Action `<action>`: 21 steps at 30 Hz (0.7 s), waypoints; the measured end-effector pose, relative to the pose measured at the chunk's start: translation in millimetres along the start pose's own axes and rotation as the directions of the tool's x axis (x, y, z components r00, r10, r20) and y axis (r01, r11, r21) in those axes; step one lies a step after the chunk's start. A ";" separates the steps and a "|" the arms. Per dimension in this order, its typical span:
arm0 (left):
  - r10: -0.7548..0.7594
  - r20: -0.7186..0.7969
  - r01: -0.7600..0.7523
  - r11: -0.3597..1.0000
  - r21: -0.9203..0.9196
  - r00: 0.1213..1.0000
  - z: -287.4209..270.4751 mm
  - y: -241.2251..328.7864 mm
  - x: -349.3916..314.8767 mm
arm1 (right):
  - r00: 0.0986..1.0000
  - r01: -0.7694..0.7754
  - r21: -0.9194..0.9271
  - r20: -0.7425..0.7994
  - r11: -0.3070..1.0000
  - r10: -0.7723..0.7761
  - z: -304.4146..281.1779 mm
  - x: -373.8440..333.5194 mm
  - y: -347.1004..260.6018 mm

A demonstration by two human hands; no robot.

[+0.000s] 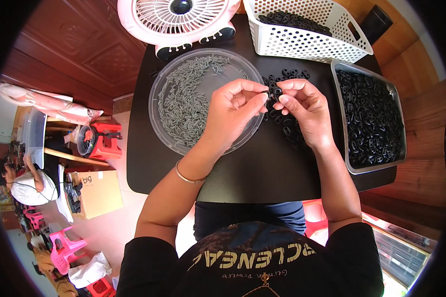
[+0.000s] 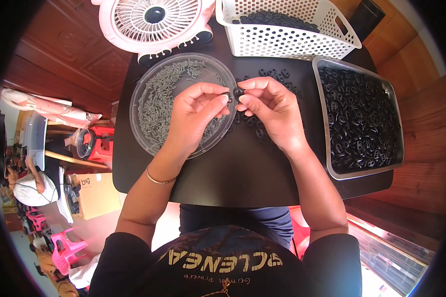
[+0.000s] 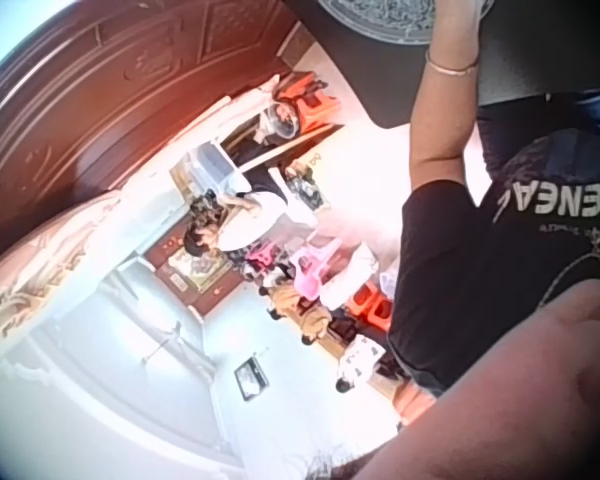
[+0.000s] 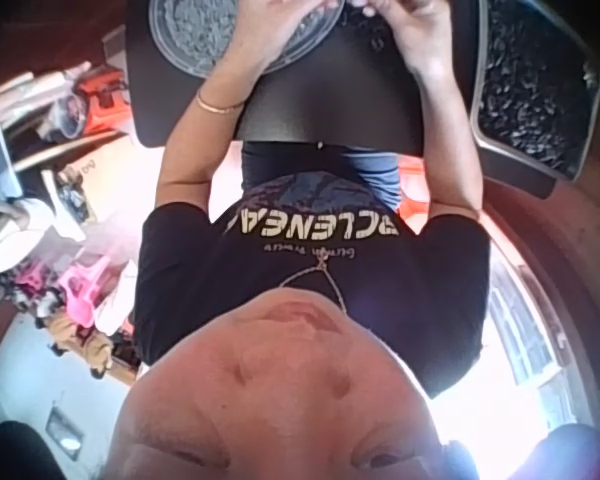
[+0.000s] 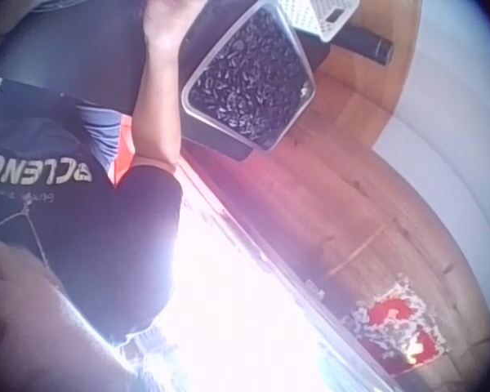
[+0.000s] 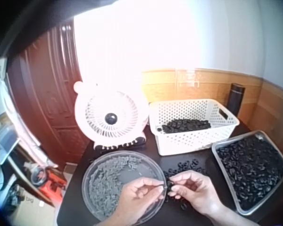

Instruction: The person assembles small rubber parts by hand, inserting metal pins into them.

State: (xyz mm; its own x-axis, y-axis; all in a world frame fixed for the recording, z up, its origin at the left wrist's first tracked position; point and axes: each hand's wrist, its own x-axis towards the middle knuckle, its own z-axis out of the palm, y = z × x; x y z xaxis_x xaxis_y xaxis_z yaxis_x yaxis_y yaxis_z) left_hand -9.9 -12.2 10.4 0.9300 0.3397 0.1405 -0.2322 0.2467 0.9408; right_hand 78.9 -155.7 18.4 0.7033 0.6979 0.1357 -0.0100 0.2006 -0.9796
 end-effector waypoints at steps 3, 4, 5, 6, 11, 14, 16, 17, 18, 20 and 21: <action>-0.009 -0.005 0.009 1.000 -0.002 1.000 0.9 1.3 -0.1 | 1.000 0.007 -0.023 -0.004 1.000 -0.007 -1.4 0.5 1.9; -0.012 -0.012 0.012 1.000 -0.003 1.000 1.5 1.5 0.0 | 1.000 0.008 -0.048 -0.005 0.999 -0.008 -1.6 0.6 2.5; -0.013 -0.013 0.013 1.000 -0.003 1.000 2.3 1.3 -0.1 | 1.000 0.007 -0.047 -0.004 0.999 -0.007 -0.5 0.2 3.1; -0.016 -0.018 0.016 1.000 -0.022 1.000 3.3 0.9 -0.2 | 1.000 0.018 -0.023 -0.001 1.000 -0.018 1.4 -0.4 3.7; -0.015 -0.027 0.014 0.998 -0.057 1.000 3.7 -0.4 -0.2 | 1.000 0.028 -0.024 -0.005 0.999 -0.028 2.3 -0.5 7.5; -0.025 -0.029 0.022 0.996 -0.081 0.999 3.6 0.5 -0.5 | 0.999 0.037 -0.016 -0.014 0.999 -0.037 3.1 -0.4 8.5; -0.028 -0.023 0.026 0.998 -0.061 0.999 2.5 0.9 0.1 | 0.998 0.059 -0.029 -0.034 0.998 -0.060 4.0 -0.3 8.8; -0.029 -0.024 0.027 0.998 -0.062 0.999 1.9 0.4 0.3 | 0.998 0.058 -0.029 -0.034 0.998 -0.059 3.7 -0.3 9.3; -0.024 -0.014 0.023 0.998 -0.064 1.000 1.3 -0.4 0.6 | 0.998 0.059 -0.013 -0.032 0.998 -0.059 2.8 -0.1 9.8; -0.019 -0.006 0.018 0.998 -0.067 1.000 0.4 -0.5 0.7 | 0.998 0.059 0.003 -0.030 0.998 -0.059 1.8 0.0 10.4; -0.024 -0.006 0.023 0.998 -0.059 1.000 0.1 0.2 0.5 | 0.998 0.056 0.004 -0.026 0.998 -0.056 1.6 0.0 10.4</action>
State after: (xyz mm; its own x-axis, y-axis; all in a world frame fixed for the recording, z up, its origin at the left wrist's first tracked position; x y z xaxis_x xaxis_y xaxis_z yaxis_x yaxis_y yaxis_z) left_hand -9.5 -12.0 10.7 0.9336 0.3388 0.1166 -0.2272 0.3080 0.9238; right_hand 77.7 -152.5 8.5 0.7213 0.6670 0.1867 0.0266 0.2426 -0.9698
